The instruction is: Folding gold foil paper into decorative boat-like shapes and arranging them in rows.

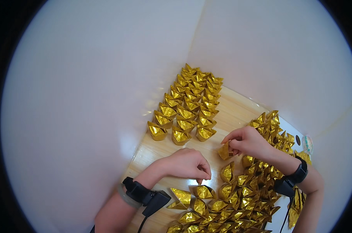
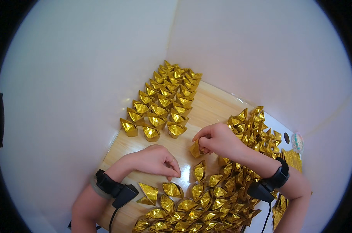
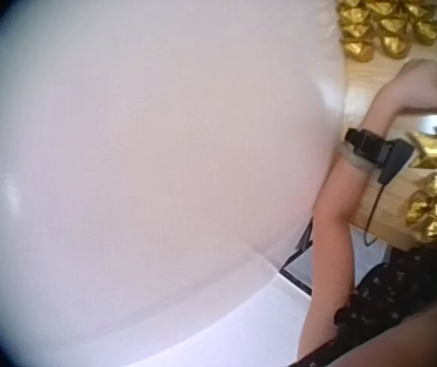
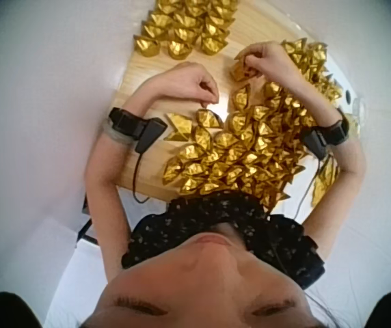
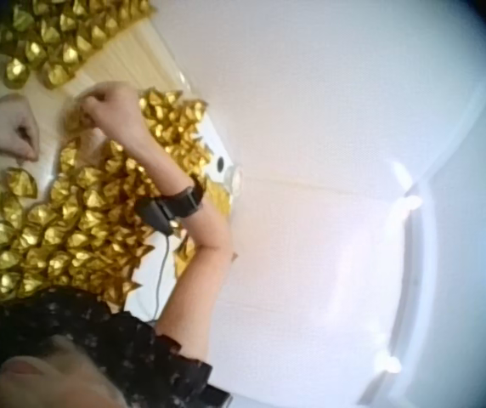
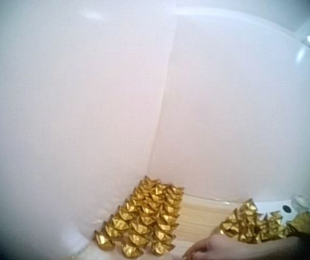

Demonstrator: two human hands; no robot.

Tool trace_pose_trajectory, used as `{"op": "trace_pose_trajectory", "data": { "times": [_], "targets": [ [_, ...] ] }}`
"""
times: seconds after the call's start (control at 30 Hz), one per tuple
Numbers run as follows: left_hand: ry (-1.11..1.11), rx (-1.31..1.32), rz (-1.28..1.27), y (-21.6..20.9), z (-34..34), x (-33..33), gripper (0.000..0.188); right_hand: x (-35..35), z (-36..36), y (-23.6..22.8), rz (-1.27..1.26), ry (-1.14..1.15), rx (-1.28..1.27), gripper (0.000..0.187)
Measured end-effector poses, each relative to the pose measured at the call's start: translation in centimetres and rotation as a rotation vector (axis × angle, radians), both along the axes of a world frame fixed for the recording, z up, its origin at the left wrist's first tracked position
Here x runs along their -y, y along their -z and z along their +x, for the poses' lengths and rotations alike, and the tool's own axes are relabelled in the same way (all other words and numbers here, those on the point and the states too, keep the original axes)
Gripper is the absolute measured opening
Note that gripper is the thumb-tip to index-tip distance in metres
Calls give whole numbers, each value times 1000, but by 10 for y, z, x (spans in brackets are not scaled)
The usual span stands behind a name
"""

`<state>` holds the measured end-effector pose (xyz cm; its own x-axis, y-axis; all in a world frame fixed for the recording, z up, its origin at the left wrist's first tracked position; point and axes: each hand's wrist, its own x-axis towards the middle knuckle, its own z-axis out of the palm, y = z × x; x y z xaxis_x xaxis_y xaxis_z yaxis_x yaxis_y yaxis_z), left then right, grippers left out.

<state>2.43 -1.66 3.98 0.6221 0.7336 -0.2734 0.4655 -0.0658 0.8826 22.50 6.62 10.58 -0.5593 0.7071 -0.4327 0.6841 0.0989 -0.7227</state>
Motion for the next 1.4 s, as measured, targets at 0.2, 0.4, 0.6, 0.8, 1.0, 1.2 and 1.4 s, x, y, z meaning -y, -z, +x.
{"op": "trace_pose_trajectory", "data": {
  "times": [0.2, 0.4, 0.6, 0.8, 1.0, 1.2, 1.4],
  "targets": [
    [0, 15, 17, 3, 1, -4, 18, -7, 9, 10, 792, -390, 173, 15],
    [14, 7, 49, 5, 1, -5, 17, -11, 15, 11, 582, -415, 256, 21],
    [-33, 195, -96, 10, -4, -6, 18, -8, 13, 7, 783, -585, 281, 31],
    [-83, 187, -227, 2, -10, -8, 18, -6, 10, 1, 669, -506, 230, 24],
    [-154, 134, -136, 2, -12, -8, 19, -7, 7, 11, 273, -207, -28, 15],
    [43, 182, -320, -1, -6, -4, 17, -11, 3, 18, -18, 47, -53, 12],
    [143, 178, -335, 1, -6, -4, 17, -4, -8, 20, -114, 42, -47, 16]
  ]
}}
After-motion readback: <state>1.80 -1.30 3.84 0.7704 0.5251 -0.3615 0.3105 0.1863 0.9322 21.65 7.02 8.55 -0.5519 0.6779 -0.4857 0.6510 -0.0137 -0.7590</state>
